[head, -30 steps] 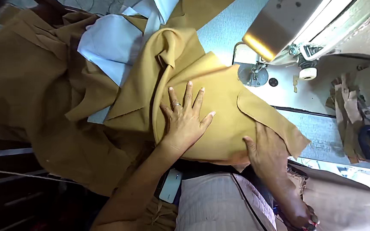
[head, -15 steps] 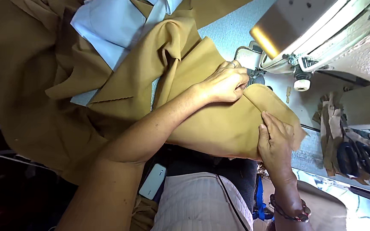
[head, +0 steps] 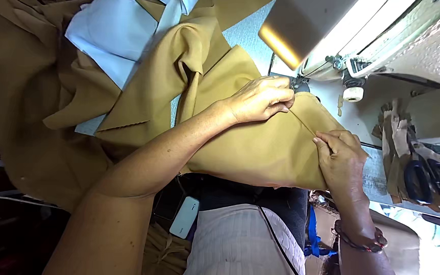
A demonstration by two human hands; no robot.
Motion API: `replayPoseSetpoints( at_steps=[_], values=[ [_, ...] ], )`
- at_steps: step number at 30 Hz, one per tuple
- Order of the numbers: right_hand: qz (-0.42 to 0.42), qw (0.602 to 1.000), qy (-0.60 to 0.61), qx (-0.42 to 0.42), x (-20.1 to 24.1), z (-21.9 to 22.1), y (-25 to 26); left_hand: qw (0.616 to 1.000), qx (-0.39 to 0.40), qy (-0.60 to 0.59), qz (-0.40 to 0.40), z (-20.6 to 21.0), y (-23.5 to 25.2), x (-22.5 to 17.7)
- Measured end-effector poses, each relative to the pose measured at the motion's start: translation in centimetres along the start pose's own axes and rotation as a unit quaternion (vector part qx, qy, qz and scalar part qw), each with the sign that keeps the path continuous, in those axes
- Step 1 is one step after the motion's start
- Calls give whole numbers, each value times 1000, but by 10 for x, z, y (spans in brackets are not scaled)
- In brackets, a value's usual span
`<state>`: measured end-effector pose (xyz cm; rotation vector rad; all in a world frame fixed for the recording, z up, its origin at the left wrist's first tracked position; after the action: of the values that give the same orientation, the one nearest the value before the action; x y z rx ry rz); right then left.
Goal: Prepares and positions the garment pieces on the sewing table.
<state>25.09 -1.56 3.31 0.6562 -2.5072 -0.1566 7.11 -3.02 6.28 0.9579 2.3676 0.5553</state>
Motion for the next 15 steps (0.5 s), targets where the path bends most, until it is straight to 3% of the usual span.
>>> replayPoseSetpoints(
  at_steps=[9,12,15],
  values=[
    [-71,991,-86,-68,12,6,-9,1000,0,27,11,-2,-2,-3],
    [-37,998,-33,-26,13,-2,-9,997,42,-44,-47,-3,0,7],
    [21,997,56,58,11,-13,-5,960,157,-168,-161,5,4,24]
  ],
)
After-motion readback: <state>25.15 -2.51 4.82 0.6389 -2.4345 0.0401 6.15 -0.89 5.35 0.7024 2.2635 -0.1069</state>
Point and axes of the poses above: each hand's wrist, its own y-axis towards the middle knuckle, its own z-axis out of the palm, x = y × z, the point moved 10 cm from there along y, towards the middle knuckle, and after that the axes turned 10 degrees about z, right-handed, at the moved point
